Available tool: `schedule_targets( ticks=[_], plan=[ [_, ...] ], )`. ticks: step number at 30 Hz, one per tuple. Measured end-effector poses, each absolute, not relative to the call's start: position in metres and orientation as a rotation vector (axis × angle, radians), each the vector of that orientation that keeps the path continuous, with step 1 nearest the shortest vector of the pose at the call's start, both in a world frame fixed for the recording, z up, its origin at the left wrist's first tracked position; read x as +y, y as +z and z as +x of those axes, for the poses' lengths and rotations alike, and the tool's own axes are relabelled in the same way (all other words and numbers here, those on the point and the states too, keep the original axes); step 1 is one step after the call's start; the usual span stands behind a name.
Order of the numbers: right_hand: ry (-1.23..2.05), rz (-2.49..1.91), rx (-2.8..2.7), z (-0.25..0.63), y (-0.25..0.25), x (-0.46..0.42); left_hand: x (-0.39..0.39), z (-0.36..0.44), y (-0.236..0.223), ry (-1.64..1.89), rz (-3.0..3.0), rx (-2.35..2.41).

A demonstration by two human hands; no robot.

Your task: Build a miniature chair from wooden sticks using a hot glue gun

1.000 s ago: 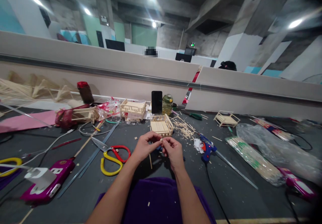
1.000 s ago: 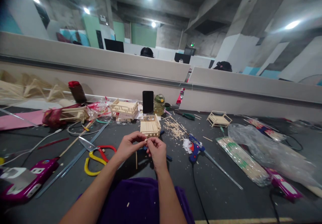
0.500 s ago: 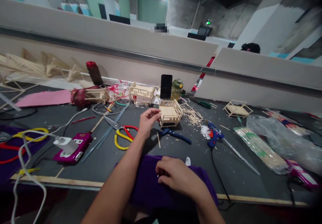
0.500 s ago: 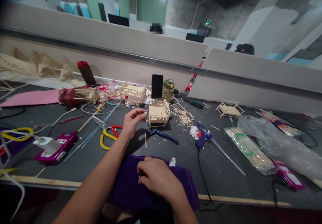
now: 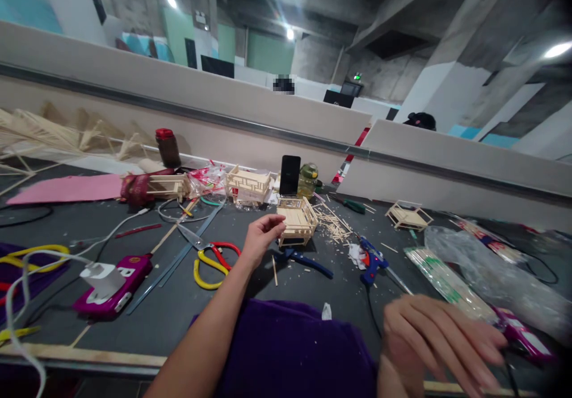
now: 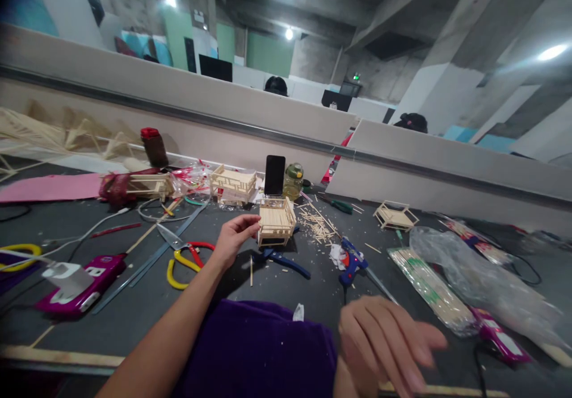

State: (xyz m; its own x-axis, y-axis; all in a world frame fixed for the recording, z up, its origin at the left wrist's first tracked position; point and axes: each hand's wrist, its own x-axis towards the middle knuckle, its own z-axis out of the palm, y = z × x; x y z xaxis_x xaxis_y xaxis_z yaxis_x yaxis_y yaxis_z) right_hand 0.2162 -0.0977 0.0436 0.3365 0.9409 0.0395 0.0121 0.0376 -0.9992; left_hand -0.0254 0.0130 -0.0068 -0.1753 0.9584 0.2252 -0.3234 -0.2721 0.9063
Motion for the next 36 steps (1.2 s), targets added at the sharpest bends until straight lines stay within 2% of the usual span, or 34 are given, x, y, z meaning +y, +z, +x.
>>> schedule_targets(
  ticks=[3, 5, 8, 10, 16, 21, 27, 36],
  plan=[
    [1.139, -0.928, -0.948, 0.193, 0.051, -0.069, 0.012, -0.026, -0.007, 1.624, 1.073, 0.924],
    [1.244, -0.986, -1.203, 0.167, 0.048, -0.043, 0.011, -0.028, -0.007, 1.610, 1.110, 0.951],
    [0.925, -1.133, -1.436, 0.130, 0.035, -0.008, 0.011, -0.032, -0.007, 1.578, 1.172, 0.986],
    [0.828, -1.197, -1.470, 0.115, 0.025, 0.008, 0.012, -0.033, -0.008, 1.557, 1.190, 0.992],
    [1.086, -1.060, -1.378, 0.113, 0.001, 0.018, 0.015, -0.033, -0.014, 1.493, 1.280, 1.071],
    [0.994, -1.133, -1.227, 0.135, -0.015, 0.024, 0.019, -0.036, -0.018, 1.603, 1.462, 1.245],
    [0.953, -1.164, -1.309, 0.136, -0.022, 0.027, 0.025, -0.029, -0.031, 1.398, 1.674, 1.313],
    [0.912, -1.205, -1.435, 0.118, -0.018, 0.016, 0.037, -0.024, -0.037, 1.457, 1.589, 1.278]
  ],
)
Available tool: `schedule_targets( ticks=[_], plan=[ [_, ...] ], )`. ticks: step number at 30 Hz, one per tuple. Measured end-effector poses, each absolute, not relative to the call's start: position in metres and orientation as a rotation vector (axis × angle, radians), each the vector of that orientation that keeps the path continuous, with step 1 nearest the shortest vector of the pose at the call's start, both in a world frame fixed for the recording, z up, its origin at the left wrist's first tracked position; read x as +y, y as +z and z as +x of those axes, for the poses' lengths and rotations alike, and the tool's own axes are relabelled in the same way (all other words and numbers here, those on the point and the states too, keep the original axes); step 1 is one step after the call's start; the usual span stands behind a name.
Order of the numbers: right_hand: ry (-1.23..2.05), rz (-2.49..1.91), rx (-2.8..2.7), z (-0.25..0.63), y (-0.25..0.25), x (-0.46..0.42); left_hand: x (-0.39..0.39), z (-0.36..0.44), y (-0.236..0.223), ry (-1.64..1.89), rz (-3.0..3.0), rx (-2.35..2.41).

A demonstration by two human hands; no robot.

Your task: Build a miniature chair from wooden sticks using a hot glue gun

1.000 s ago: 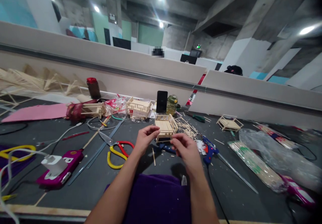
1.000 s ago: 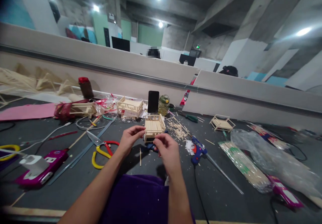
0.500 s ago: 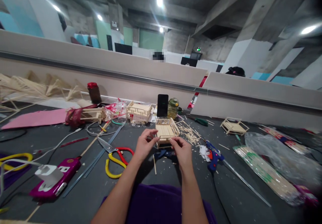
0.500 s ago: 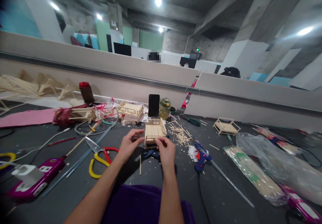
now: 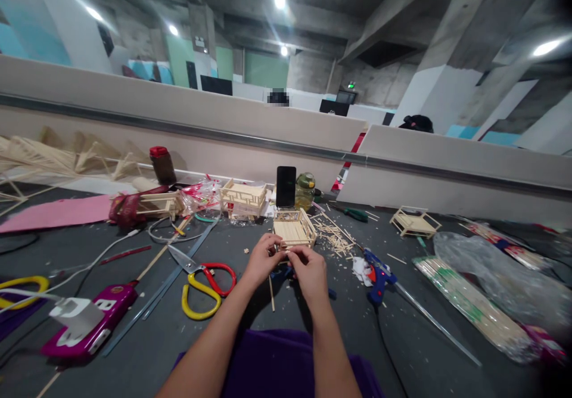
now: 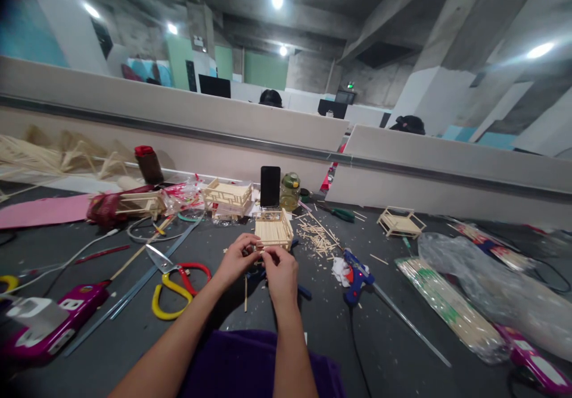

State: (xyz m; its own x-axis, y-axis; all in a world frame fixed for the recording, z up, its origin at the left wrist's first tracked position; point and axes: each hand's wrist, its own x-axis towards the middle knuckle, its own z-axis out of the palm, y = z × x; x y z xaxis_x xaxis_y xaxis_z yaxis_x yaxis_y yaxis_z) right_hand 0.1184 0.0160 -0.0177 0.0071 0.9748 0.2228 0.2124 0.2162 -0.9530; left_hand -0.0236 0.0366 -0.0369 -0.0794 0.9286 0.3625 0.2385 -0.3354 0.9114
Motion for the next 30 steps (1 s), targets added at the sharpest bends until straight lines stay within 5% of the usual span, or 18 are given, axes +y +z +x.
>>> schedule_targets(
  ticks=[30],
  plan=[
    [0.822, -1.087, -0.997, 0.127, -0.008, 0.020, 0.032, -0.024, -0.035, 1.486, 1.771, 1.320]
  ],
)
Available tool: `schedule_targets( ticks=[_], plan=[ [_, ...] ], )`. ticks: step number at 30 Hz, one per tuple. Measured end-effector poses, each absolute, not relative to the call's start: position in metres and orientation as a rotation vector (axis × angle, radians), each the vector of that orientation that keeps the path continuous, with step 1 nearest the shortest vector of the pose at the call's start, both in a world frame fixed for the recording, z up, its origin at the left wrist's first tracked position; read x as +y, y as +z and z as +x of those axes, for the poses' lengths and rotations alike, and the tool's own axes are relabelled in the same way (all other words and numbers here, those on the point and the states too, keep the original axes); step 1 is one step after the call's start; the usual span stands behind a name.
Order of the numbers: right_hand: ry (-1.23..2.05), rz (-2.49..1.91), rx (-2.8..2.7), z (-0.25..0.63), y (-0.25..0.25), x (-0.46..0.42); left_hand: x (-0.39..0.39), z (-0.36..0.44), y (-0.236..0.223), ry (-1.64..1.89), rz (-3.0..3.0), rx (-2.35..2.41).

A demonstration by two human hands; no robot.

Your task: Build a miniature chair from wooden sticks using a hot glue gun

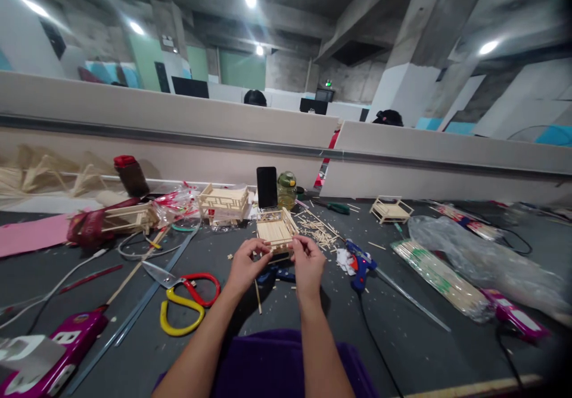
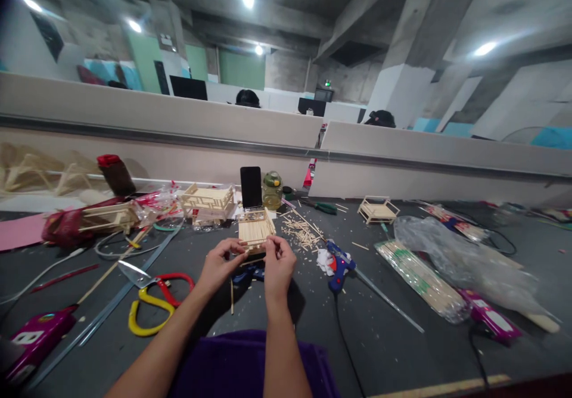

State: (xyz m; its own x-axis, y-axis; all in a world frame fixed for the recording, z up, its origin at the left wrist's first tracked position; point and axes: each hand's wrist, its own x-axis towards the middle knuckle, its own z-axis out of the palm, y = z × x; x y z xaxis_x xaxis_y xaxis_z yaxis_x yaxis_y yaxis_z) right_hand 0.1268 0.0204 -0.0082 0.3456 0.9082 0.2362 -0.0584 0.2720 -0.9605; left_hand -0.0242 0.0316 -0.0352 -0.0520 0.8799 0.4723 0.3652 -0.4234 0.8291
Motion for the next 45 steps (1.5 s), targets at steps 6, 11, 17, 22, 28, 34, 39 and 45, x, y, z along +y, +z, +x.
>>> schedule_targets(
  ticks=[6, 11, 17, 22, 28, 34, 39, 45],
  plan=[
    [0.941, -1.002, -0.725, 0.132, -0.006, 0.025, 0.033, -0.022, -0.037, 1.528, 1.772, 1.313],
    [0.989, -0.960, -0.662, 0.132, -0.002, 0.024, 0.032, -0.021, -0.036, 1.522, 1.753, 1.338],
    [1.035, -0.932, -0.654, 0.132, 0.000, 0.023, 0.032, -0.019, -0.038, 1.545, 1.682, 1.337],
    [1.055, -0.926, -0.651, 0.131, 0.001, 0.022, 0.036, -0.016, -0.040, 1.591, 1.506, 1.223],
    [1.068, -0.906, -0.642, 0.131, 0.002, 0.023, 0.038, -0.016, -0.043, 1.546, 1.563, 1.255],
    [1.096, -0.910, -0.625, 0.132, 0.003, 0.023, 0.040, -0.017, -0.046, 1.527, 1.595, 1.297],
    [1.111, -0.906, -0.624, 0.132, 0.005, 0.023, 0.042, -0.016, -0.047, 1.526, 1.542, 1.246],
    [1.129, -0.892, -0.617, 0.132, 0.004, 0.023, 0.044, -0.017, -0.051, 1.504, 1.551, 1.245]
  ],
)
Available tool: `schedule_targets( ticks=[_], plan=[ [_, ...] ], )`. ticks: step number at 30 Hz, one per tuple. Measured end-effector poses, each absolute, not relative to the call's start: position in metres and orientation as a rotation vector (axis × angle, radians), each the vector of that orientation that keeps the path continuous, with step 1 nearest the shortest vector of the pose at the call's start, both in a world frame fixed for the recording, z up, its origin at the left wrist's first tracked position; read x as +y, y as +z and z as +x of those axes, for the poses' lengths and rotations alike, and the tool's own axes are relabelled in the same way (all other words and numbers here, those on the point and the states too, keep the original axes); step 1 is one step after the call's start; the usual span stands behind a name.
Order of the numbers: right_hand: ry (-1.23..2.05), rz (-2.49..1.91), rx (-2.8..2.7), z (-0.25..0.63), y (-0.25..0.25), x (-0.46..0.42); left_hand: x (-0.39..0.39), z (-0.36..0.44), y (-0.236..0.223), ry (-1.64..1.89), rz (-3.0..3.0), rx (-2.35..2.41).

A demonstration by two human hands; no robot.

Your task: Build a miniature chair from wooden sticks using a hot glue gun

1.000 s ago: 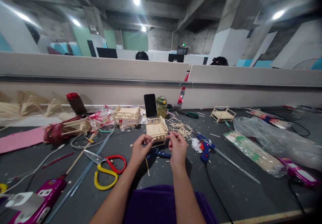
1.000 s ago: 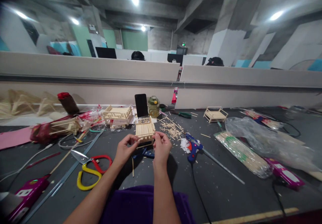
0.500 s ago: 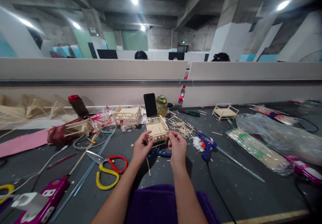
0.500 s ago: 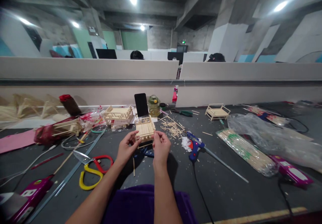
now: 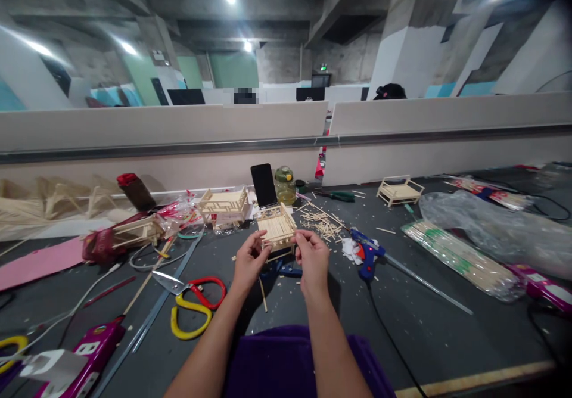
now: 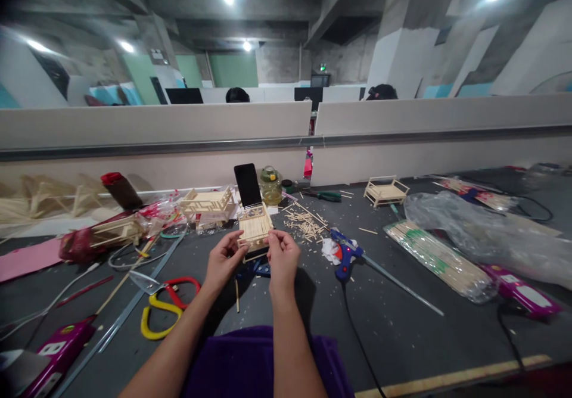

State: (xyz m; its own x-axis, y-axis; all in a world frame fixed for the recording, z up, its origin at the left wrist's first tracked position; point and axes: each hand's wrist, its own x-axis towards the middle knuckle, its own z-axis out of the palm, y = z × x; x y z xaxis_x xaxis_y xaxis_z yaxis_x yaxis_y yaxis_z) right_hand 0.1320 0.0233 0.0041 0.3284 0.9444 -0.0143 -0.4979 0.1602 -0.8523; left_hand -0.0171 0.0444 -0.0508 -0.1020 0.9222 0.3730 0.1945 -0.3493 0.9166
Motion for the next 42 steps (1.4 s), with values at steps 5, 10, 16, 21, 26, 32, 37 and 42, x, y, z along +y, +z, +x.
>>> schedule_targets(
  ticks=[5, 10, 16, 21, 26, 32, 37, 42],
  plan=[
    [1.133, -0.897, -0.621, 0.1319, 0.0034, 0.0233, 0.0455, -0.0193, -0.0525, 1.482, 1.559, 1.251],
    [1.123, -0.896, -0.632, 0.1333, 0.0031, 0.0238, 0.0459, -0.0203, -0.0522, 1.482, 1.547, 1.256],
    [1.119, -0.894, -0.629, 0.1337, 0.0032, 0.0240, 0.0472, -0.0222, -0.0546, 1.472, 1.487, 1.187],
    [1.112, -0.904, -0.636, 0.1339, 0.0017, 0.0242, 0.0478, -0.0235, -0.0544, 1.473, 1.486, 1.191],
    [1.114, -0.904, -0.634, 0.1341, 0.0009, 0.0250, 0.0460, -0.0223, -0.0499, 1.482, 1.493, 1.227],
    [1.111, -0.900, -0.642, 0.1337, 0.0001, 0.0255, 0.0460, -0.0219, -0.0499, 1.491, 1.483, 1.229],
    [1.110, -0.895, -0.639, 0.1336, 0.0000, 0.0254, 0.0469, -0.0225, -0.0514, 1.502, 1.497, 1.233],
    [1.113, -0.894, -0.632, 0.1341, 0.0023, 0.0242, 0.0461, -0.0232, -0.0514, 1.496, 1.495, 1.213]
  ],
)
